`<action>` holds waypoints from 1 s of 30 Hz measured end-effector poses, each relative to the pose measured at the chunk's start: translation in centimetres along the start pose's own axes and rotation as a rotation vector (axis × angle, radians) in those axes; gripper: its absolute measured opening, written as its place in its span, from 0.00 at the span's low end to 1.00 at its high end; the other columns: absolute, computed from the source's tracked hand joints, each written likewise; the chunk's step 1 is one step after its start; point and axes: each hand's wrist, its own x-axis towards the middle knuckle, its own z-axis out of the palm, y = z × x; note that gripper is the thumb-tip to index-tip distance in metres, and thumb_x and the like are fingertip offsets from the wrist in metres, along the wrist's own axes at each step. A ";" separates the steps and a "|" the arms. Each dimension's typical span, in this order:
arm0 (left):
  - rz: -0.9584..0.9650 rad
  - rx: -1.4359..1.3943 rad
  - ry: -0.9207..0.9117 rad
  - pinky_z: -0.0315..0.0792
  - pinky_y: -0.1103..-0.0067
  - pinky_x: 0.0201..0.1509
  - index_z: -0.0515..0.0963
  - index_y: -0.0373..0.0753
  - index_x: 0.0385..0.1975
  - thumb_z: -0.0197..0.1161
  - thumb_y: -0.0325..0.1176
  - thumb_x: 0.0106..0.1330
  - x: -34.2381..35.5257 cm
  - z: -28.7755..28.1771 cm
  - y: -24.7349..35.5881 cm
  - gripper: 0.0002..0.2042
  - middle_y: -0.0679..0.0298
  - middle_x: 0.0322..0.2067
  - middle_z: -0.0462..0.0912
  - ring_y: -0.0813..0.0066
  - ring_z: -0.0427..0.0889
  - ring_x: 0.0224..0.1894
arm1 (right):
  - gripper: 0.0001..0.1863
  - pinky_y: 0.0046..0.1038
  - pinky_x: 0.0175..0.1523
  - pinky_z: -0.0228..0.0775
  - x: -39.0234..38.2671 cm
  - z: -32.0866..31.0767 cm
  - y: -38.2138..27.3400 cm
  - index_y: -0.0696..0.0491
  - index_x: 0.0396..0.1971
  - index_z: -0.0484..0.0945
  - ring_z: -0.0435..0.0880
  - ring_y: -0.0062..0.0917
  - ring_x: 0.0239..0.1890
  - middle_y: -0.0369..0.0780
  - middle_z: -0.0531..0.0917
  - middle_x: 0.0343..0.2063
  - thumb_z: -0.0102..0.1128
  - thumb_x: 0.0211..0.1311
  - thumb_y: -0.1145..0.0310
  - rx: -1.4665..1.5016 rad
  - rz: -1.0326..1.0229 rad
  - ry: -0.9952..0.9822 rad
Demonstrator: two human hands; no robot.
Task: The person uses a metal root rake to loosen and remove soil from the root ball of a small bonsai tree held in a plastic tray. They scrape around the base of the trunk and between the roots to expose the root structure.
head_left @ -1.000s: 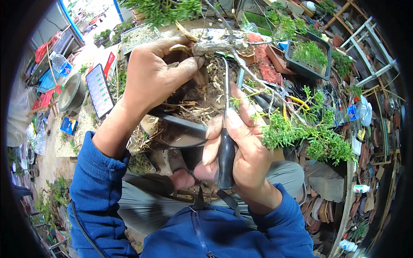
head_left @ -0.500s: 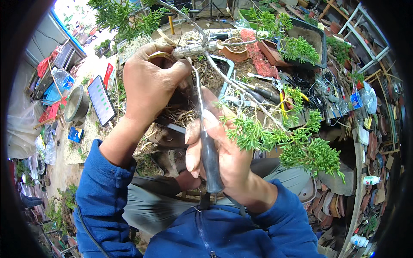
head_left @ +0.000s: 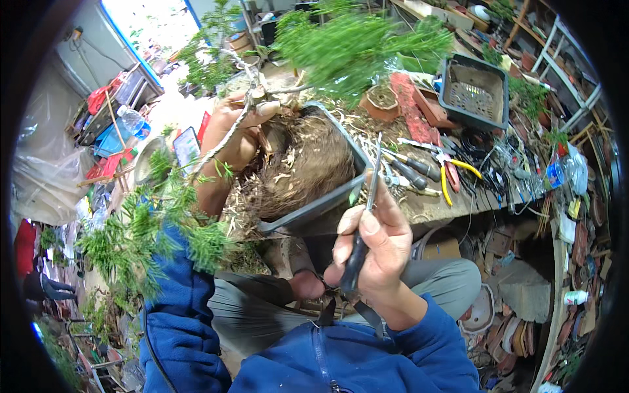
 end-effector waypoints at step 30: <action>-0.096 -0.165 -0.259 0.73 0.59 0.71 0.53 0.37 0.79 0.61 0.36 0.73 0.2 -2.8 -1.4 0.37 0.45 0.57 0.81 0.51 0.80 0.64 | 0.33 0.20 0.24 0.75 2.3 -0.4 2.2 0.60 0.77 0.58 0.79 0.17 0.21 0.34 0.79 0.29 0.58 0.77 0.70 -0.081 0.077 0.197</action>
